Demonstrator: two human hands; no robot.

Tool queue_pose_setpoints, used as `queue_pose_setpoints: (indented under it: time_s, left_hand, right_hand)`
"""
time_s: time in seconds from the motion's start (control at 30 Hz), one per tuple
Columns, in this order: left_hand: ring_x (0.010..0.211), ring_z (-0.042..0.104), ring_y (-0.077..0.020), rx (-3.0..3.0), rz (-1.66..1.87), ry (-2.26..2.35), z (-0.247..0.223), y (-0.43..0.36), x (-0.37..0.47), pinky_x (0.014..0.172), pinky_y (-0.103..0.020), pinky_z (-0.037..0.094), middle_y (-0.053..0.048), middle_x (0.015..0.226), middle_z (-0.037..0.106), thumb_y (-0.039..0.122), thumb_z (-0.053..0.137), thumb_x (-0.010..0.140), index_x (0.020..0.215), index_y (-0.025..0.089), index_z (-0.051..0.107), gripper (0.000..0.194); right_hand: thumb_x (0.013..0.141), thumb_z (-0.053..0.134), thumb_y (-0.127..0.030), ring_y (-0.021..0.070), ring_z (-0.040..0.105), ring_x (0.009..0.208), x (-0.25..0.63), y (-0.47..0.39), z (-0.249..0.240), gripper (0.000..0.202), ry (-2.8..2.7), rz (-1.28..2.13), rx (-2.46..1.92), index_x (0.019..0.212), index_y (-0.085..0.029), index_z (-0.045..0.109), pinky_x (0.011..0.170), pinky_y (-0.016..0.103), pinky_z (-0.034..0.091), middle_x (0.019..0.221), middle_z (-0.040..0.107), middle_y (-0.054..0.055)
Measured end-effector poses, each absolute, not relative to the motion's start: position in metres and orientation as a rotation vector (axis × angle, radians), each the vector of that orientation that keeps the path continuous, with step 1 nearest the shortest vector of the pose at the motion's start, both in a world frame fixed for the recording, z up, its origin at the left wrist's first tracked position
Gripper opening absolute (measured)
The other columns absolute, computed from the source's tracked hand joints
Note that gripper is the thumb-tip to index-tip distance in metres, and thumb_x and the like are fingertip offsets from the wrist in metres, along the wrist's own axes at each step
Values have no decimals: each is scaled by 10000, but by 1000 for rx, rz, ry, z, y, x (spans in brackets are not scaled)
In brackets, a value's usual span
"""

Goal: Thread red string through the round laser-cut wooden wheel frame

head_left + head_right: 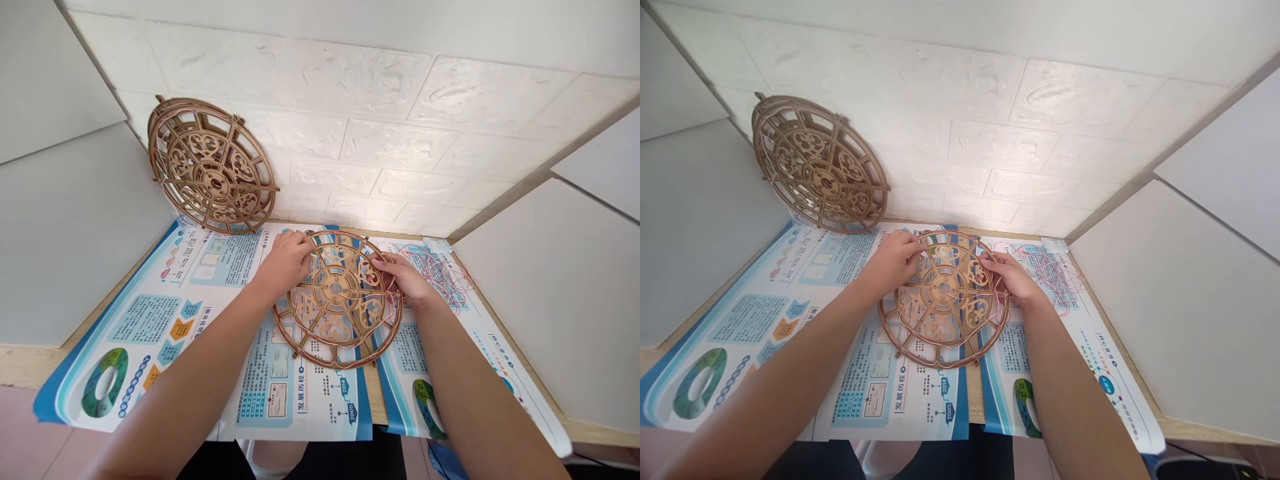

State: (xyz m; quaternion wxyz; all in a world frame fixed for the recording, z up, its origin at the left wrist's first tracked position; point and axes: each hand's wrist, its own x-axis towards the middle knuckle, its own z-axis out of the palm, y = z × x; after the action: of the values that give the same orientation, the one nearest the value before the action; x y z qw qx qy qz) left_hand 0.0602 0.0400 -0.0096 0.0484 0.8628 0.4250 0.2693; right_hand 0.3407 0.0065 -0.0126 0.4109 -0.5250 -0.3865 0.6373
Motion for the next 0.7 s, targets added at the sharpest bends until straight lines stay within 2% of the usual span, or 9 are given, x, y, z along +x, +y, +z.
queue_pose_setpoints:
  time_s: [0.23,0.53,0.7]
  left_hand:
    - [995,558,-300,2636,743,1295,-6,37,60,863,-471,467,-122,951,633,54,460,858,958,181,782,361]
    - [1045,566,-287,2589,828,1287,-9,35,62,931,-452,490,-130,1081,626,15,417,860,1204,169,700,472]
    - [1125,562,-292,2493,1018,1356,-8,32,64,977,-457,477,-141,1196,620,96,480,905,1325,168,590,439]
  right_hand:
    - [622,940,-413,163,658,599,341,6,-14,401,-972,1616,-1310,852,-192,697,541,248,527,704,694,0]
    - [607,911,-395,175,635,566,343,10,-15,376,-900,1480,-1322,845,-203,690,531,281,529,678,681,8]
    - [631,876,-411,169,606,558,351,14,-17,355,-852,1260,-1322,830,-226,648,524,287,512,659,651,-10]
